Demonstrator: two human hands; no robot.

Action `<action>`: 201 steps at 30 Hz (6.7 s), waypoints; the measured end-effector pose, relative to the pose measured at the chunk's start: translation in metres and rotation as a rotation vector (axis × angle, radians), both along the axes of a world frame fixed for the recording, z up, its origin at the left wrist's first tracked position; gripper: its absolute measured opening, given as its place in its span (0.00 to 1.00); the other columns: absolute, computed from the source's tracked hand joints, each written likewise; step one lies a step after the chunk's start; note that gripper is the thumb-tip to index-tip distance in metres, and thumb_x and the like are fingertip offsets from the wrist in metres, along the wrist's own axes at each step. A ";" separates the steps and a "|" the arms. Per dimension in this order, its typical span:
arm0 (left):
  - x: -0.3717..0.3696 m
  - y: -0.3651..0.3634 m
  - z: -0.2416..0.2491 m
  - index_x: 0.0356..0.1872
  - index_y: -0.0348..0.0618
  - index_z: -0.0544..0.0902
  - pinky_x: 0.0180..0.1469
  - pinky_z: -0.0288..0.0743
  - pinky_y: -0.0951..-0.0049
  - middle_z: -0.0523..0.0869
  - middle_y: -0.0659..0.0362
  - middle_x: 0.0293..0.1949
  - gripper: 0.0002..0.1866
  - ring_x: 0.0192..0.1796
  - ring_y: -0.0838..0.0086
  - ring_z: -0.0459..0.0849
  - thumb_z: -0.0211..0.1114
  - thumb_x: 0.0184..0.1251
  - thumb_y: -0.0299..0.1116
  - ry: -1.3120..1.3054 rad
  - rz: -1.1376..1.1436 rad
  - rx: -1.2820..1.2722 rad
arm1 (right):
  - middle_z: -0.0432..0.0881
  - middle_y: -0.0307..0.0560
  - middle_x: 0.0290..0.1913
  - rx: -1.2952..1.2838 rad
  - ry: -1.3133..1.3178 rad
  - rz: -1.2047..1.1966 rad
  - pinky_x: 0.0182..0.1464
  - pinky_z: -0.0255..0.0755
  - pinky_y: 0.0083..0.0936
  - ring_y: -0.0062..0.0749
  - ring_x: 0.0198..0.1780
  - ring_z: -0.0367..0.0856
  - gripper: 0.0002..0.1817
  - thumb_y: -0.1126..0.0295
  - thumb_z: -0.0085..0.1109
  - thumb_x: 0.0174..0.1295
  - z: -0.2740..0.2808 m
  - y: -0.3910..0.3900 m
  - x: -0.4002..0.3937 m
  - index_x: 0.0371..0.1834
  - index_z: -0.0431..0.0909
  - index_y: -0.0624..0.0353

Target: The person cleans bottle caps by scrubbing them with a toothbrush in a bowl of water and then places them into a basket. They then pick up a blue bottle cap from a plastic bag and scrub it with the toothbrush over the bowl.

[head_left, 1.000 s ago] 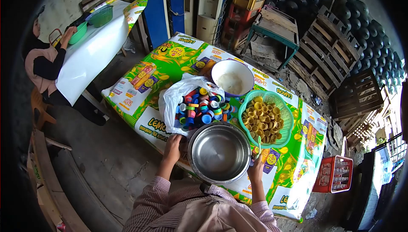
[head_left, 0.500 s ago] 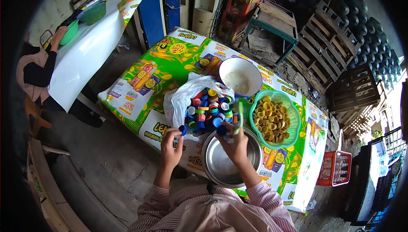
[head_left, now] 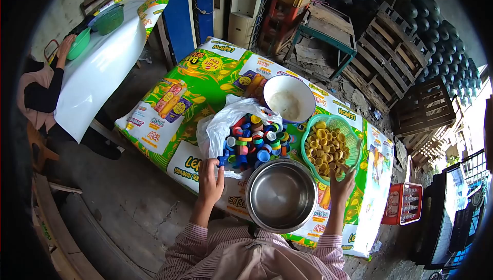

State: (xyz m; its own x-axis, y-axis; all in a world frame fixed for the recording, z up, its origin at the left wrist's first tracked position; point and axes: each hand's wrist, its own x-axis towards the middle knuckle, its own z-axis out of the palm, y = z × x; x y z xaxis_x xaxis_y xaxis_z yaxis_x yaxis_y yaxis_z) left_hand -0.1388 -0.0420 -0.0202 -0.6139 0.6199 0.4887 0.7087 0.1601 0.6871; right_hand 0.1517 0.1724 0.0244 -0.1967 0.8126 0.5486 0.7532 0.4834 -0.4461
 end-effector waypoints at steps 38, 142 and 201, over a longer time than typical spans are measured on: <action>0.039 -0.017 0.028 0.40 0.40 0.68 0.36 0.68 0.77 0.73 0.56 0.40 0.07 0.32 0.77 0.72 0.50 0.68 0.33 -1.124 -0.388 0.320 | 0.81 0.53 0.45 -0.239 0.260 0.399 0.48 0.72 0.32 0.42 0.49 0.80 0.15 0.80 0.59 0.53 0.067 -0.107 0.003 0.45 0.73 0.64; 0.129 0.043 0.044 0.58 0.40 0.67 0.45 0.75 0.70 0.81 0.54 0.45 0.33 0.45 0.64 0.81 0.71 0.48 0.24 -0.239 -0.677 -0.184 | 0.72 0.55 0.18 -0.365 0.084 -0.107 0.24 0.62 0.42 0.51 0.21 0.72 0.13 0.77 0.58 0.56 -0.019 -0.113 0.107 0.38 0.64 0.71; 0.167 0.068 0.004 0.65 0.39 0.49 0.53 0.76 0.71 0.78 0.52 0.43 0.44 0.46 0.70 0.82 0.69 0.51 0.19 -0.782 -0.784 -0.154 | 0.72 0.52 0.25 -0.518 0.030 0.388 0.25 0.67 0.42 0.50 0.22 0.75 0.29 0.75 0.47 0.64 -0.008 -0.151 0.076 0.69 0.59 0.43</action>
